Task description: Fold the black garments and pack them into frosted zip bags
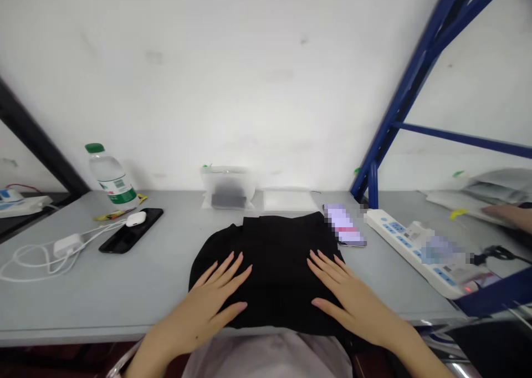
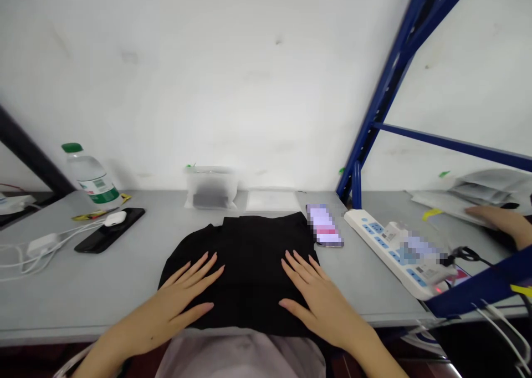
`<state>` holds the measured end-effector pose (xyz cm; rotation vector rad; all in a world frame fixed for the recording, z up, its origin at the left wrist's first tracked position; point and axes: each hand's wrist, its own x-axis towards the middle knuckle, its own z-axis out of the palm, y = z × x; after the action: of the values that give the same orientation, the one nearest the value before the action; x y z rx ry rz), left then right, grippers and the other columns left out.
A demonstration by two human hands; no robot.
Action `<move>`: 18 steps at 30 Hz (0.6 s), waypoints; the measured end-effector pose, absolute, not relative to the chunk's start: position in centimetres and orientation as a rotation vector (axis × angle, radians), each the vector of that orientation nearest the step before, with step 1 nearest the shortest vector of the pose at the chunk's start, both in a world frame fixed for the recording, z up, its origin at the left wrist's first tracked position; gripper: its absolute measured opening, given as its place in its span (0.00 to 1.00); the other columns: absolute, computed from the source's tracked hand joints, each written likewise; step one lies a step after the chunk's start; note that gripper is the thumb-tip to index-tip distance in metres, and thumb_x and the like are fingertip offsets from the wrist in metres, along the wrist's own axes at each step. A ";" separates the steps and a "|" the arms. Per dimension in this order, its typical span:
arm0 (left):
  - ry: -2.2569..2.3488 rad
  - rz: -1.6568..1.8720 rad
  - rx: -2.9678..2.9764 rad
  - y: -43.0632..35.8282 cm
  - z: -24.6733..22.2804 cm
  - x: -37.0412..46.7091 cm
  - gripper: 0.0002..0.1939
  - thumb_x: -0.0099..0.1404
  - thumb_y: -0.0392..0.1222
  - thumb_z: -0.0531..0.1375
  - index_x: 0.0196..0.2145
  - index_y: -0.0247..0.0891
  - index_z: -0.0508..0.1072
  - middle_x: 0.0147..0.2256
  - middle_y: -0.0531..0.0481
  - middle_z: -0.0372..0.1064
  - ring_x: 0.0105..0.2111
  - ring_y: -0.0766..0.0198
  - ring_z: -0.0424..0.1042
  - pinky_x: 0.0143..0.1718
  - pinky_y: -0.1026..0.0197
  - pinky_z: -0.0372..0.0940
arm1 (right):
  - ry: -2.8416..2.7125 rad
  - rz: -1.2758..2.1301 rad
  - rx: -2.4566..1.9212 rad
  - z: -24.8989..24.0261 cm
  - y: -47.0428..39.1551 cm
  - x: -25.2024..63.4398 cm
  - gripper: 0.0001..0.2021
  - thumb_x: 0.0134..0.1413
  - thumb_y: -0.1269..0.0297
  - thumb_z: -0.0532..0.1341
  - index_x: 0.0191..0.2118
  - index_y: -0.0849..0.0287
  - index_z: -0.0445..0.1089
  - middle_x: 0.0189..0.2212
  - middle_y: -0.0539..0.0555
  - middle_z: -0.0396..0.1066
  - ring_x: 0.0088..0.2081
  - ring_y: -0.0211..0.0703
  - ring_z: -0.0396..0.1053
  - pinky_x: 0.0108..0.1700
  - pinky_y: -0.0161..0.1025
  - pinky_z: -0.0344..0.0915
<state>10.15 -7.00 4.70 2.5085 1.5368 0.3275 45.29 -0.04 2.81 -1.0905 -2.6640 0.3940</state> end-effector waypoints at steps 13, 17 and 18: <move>2.080 0.766 2.054 2.8 7.5 7.2 0.19 0.61 0.57 0.59 0.43 0.42 0.77 0.42 0.45 0.77 0.45 0.46 0.72 0.46 0.48 0.65 | -2.256 -0.027 -1.545 4.3 11.4 44.0 0.18 0.56 0.62 0.61 0.51 0.61 0.71 0.47 0.63 0.75 0.52 0.65 0.67 0.51 0.60 0.61; 1.969 0.746 2.060 4.1 7.7 7.3 0.12 0.59 0.50 0.59 0.34 0.42 0.76 0.33 0.48 0.76 0.36 0.52 0.74 0.38 0.53 0.66 | -2.265 0.026 -1.551 4.6 12.5 43.3 0.08 0.50 0.68 0.62 0.37 0.58 0.75 0.33 0.56 0.76 0.43 0.57 0.69 0.46 0.52 0.61; 1.954 0.754 2.064 4.2 7.7 7.3 0.11 0.59 0.50 0.59 0.33 0.42 0.75 0.33 0.48 0.76 0.36 0.52 0.74 0.38 0.53 0.66 | -2.262 0.034 -1.545 4.7 12.5 43.3 0.06 0.49 0.68 0.61 0.34 0.57 0.75 0.32 0.55 0.75 0.42 0.56 0.69 0.45 0.50 0.61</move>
<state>7.33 4.21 7.72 2.0644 1.9542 0.7541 43.26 12.53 4.73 -1.5453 -2.2615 0.0339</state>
